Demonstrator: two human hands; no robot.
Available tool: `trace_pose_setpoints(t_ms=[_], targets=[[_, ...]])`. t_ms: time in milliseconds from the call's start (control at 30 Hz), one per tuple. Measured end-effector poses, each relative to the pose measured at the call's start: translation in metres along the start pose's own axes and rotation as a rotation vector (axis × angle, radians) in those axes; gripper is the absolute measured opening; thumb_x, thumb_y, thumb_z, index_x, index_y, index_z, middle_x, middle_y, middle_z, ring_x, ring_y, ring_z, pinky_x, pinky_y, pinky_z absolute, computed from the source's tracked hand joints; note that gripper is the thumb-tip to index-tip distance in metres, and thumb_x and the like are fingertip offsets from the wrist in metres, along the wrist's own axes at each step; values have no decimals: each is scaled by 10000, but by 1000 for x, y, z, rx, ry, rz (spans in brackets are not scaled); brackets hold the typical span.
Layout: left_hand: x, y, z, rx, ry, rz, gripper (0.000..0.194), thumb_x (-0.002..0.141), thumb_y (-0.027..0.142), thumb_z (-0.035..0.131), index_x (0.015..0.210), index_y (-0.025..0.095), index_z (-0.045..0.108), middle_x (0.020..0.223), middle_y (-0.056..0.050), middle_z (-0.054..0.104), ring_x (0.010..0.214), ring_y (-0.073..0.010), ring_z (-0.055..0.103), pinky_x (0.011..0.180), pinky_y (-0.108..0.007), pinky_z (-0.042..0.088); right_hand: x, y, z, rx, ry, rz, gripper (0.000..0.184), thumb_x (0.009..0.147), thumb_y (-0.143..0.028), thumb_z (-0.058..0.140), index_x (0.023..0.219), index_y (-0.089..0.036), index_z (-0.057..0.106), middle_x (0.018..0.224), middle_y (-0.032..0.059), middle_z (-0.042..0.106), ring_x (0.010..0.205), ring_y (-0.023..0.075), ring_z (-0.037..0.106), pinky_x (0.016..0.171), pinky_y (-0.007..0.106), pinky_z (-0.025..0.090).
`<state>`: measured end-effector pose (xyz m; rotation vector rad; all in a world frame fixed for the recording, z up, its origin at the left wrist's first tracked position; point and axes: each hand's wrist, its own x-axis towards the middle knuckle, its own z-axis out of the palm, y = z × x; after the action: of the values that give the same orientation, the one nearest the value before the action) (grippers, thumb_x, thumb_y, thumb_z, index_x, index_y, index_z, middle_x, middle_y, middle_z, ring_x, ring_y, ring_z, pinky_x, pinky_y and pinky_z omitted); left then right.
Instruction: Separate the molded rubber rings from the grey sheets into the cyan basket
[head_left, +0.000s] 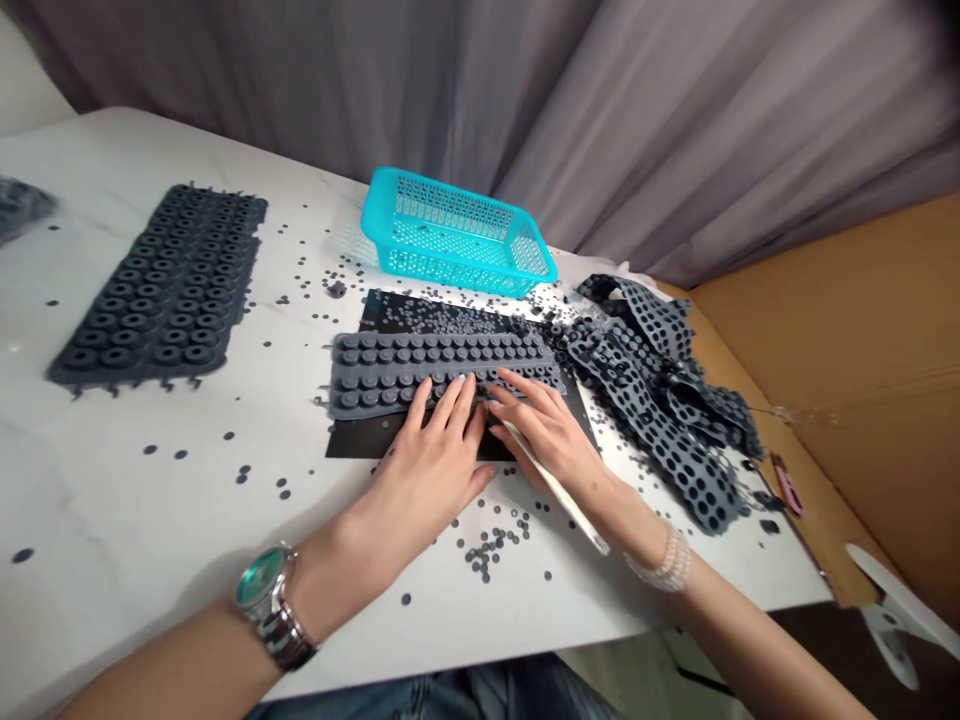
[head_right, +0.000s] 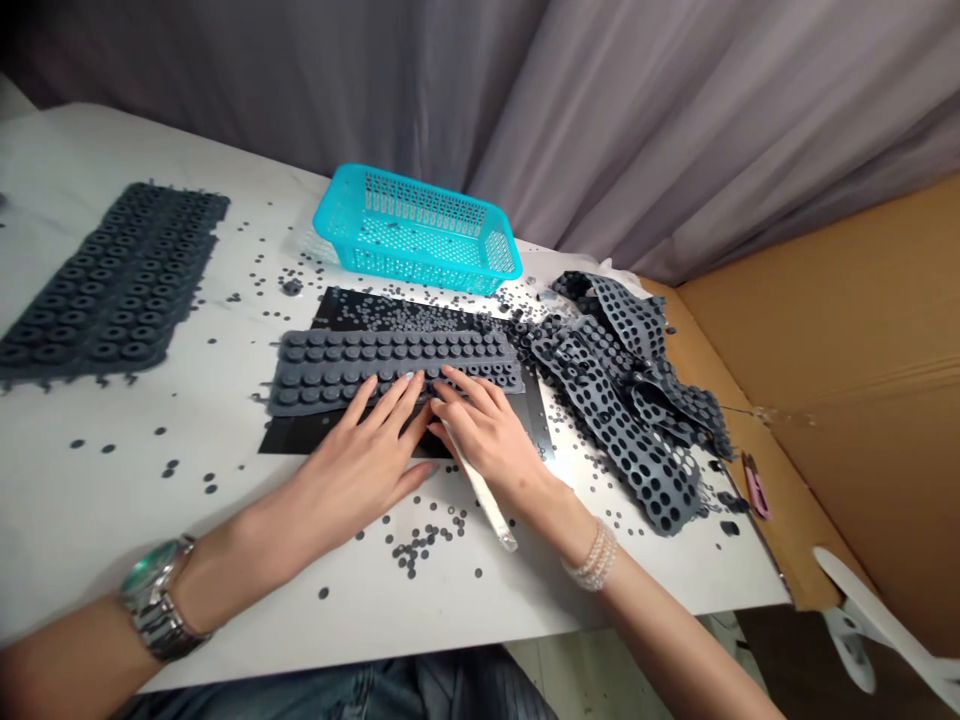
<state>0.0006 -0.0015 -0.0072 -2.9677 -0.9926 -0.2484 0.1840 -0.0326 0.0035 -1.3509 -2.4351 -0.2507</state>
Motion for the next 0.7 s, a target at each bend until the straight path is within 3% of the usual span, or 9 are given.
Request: trace_pose_setpoints(t_ms=[500,600,700], targets=[[1,1,-2,-6,-4,-7,574,944,436,424,1384,72,489,1528,-192,336,1429,-310,283,1174,-528,191,8,-7,2,2,-154,14,192,972,-145,385,1049,-142,561,1267,226,607,1404,298,351,1026,521,459],[1,0,-1,2,-14,-10,606,948,438,410,1416,55,438,1527,-214,325,1428,-322,281,1166,-536,203,9,6,1,-11,-44,95,211,969,-126,362,1053,-147,554,1283,220,591,1399,285,360,1064,505,447],[0,0,-1,-2,-22,-2,612,957,437,383,1438,58,405,1536,-223,293,1433,-330,263,1157,-548,213,5,31,-5,-59,148,304,243,980,-152,339,1131,-157,529,1203,192,628,1394,276,369,1119,529,385]])
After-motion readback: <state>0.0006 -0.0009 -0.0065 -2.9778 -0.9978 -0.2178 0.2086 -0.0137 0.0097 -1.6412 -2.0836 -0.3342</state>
